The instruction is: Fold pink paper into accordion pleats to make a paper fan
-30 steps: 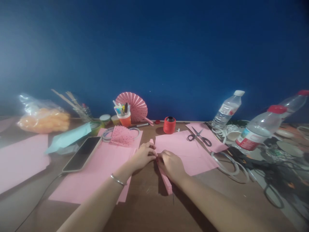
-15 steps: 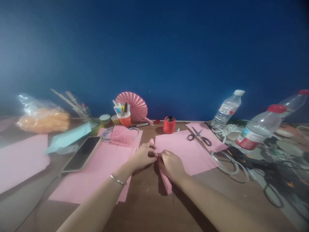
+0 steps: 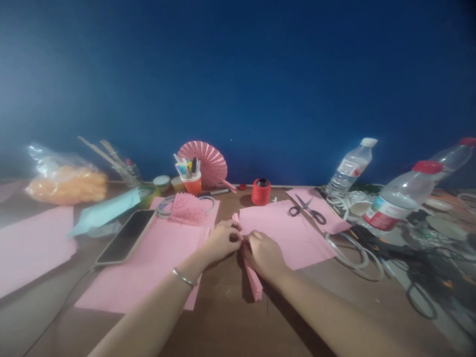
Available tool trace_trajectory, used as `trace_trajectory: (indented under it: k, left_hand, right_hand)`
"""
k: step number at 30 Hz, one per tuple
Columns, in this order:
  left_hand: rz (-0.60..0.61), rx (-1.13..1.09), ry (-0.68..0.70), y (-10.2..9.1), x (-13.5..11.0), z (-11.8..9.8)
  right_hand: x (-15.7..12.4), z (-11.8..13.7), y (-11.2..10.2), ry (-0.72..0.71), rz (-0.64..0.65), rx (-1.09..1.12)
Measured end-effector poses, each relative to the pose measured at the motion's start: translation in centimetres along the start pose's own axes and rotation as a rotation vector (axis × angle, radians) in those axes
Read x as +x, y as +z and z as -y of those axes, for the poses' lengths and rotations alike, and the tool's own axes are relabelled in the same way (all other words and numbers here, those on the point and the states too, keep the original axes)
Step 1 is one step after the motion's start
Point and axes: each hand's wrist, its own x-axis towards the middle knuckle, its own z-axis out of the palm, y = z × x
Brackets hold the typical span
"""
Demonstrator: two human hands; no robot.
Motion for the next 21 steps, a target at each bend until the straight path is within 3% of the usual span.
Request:
trace_trajectory:
  k: [21]
  left_hand:
    - [0.002,-0.016,-0.004,0.02,-0.08,-0.01]
  right_hand:
    - [-0.29,-0.06,0.17,-0.060,-0.058,-0.052]
